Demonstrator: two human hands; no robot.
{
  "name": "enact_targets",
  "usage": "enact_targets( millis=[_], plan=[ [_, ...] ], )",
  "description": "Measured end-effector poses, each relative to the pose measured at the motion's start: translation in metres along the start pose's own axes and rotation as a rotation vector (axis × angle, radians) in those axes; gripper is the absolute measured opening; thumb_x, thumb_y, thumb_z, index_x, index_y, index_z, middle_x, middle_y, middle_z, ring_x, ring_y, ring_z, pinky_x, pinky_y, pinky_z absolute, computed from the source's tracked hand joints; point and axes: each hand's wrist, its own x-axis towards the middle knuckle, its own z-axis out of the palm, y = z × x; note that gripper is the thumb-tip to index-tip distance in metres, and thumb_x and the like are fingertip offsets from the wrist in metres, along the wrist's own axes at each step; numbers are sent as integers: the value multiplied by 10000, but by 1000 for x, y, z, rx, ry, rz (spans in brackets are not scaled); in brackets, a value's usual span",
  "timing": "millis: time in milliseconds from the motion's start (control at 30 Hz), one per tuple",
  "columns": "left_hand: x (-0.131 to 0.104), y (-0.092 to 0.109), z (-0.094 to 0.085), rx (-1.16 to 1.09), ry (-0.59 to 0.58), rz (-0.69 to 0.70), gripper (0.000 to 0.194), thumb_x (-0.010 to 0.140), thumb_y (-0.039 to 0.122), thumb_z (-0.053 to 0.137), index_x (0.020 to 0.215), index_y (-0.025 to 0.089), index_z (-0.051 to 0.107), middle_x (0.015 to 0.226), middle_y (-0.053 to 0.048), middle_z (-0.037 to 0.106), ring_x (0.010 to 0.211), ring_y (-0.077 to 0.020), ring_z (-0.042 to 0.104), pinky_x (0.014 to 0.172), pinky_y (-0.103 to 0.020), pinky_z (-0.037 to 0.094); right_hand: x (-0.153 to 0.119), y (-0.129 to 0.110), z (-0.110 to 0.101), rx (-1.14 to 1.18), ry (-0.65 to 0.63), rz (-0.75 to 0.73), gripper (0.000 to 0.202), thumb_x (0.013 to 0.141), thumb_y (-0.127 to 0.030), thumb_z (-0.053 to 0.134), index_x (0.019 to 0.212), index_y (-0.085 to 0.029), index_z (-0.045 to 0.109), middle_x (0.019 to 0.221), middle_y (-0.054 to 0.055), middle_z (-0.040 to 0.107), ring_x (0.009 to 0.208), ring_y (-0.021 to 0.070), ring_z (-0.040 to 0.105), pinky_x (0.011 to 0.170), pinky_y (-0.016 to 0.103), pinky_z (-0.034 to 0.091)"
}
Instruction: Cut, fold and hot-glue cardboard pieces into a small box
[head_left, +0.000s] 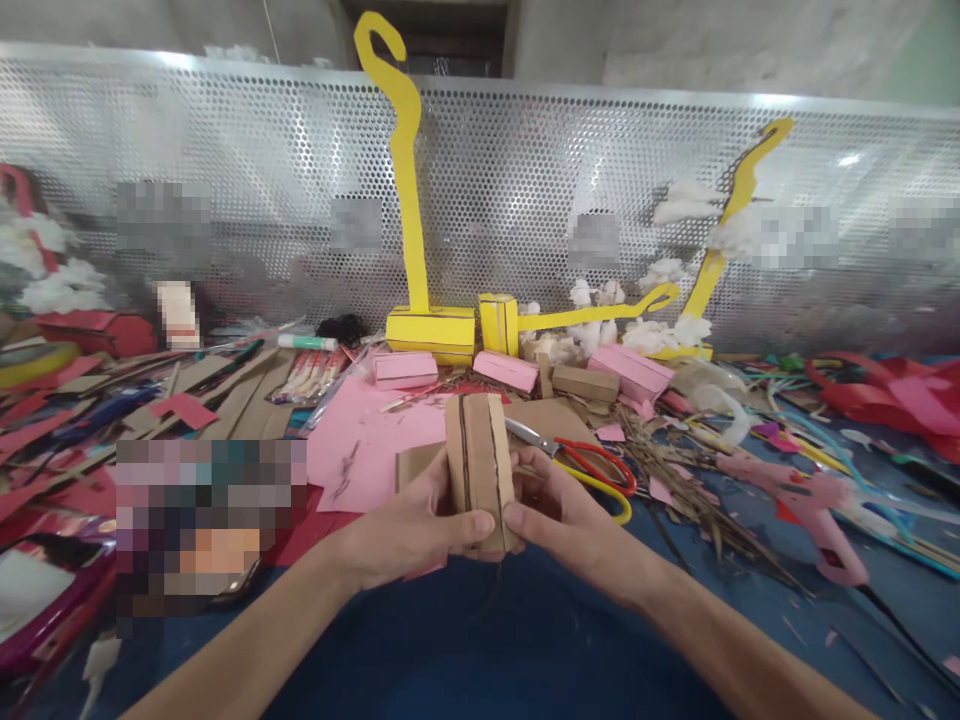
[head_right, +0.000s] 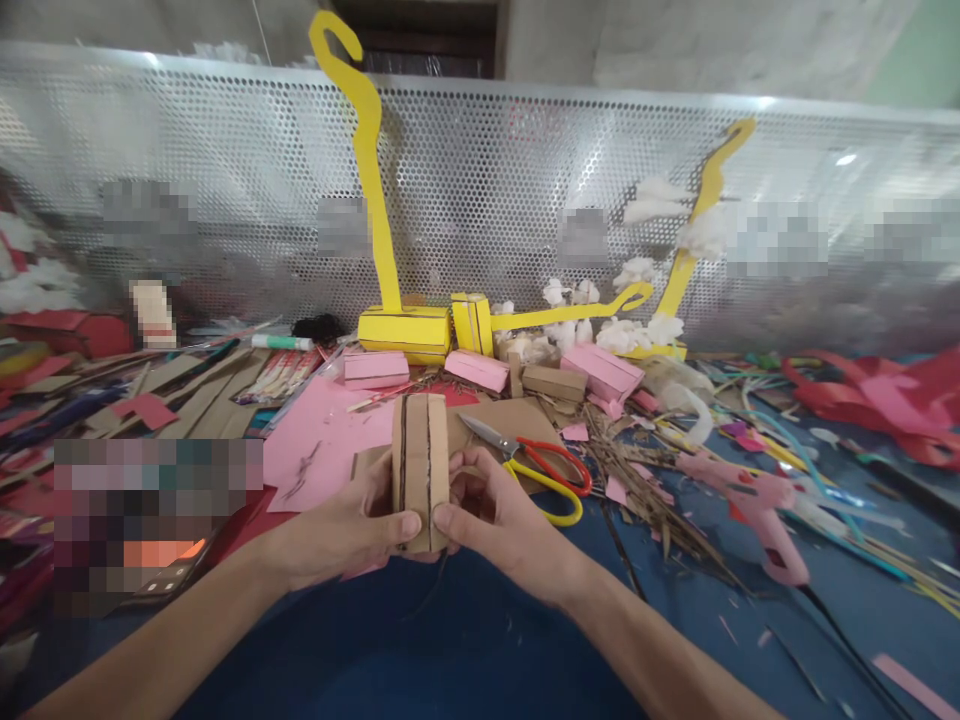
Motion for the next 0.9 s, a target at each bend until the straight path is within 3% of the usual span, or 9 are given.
enact_targets(
  millis=[200, 400, 667, 833, 900],
  plan=[
    [2, -6, -6, 64, 8, 57, 647, 890, 201, 755, 1420, 243, 386, 1128, -96, 662, 950, -215, 706, 797, -350, 577, 0, 1, 0, -68, 14, -16, 399, 902, -442, 740, 1115, -232, 475, 951, 7, 584, 819, 140, 569, 714, 286, 471],
    [1, -2, -3, 105, 50, 26, 682, 884, 218, 761, 1447, 246, 378, 1226, -133, 645, 959, -231, 708, 782, -345, 573, 0, 3, 1, -44, 44, -18, 425, 881, -468, 754, 1111, -236, 482, 922, 0, 564, 834, 158, 588, 727, 309, 503],
    [1, 0, 3, 54, 47, 16, 685, 873, 176, 761, 1438, 237, 379, 1180, -127, 683, 945, -241, 722, 827, -384, 563, 2, 5, 1, -37, 48, -37, 434, 873, -461, 762, 1127, -241, 486, 960, 18, 600, 784, 143, 581, 654, 279, 494],
    [1, -1, 5, 93, 107, 48, 697, 855, 155, 770, 1436, 272, 403, 1292, -117, 633, 1130, -271, 671, 887, -371, 557, 2, 5, 1, -64, 58, -24, 498, 856, -489, 772, 1183, -246, 484, 911, 11, 599, 884, 188, 623, 706, 306, 517],
    [2, -1, 4, 101, 99, 46, 701, 862, 172, 768, 1443, 264, 386, 1268, -122, 644, 1088, -262, 687, 865, -367, 562, 3, 5, 1, -64, 58, -28, 488, 853, -480, 777, 1165, -241, 487, 919, 11, 601, 842, 172, 616, 685, 294, 508]
  ],
)
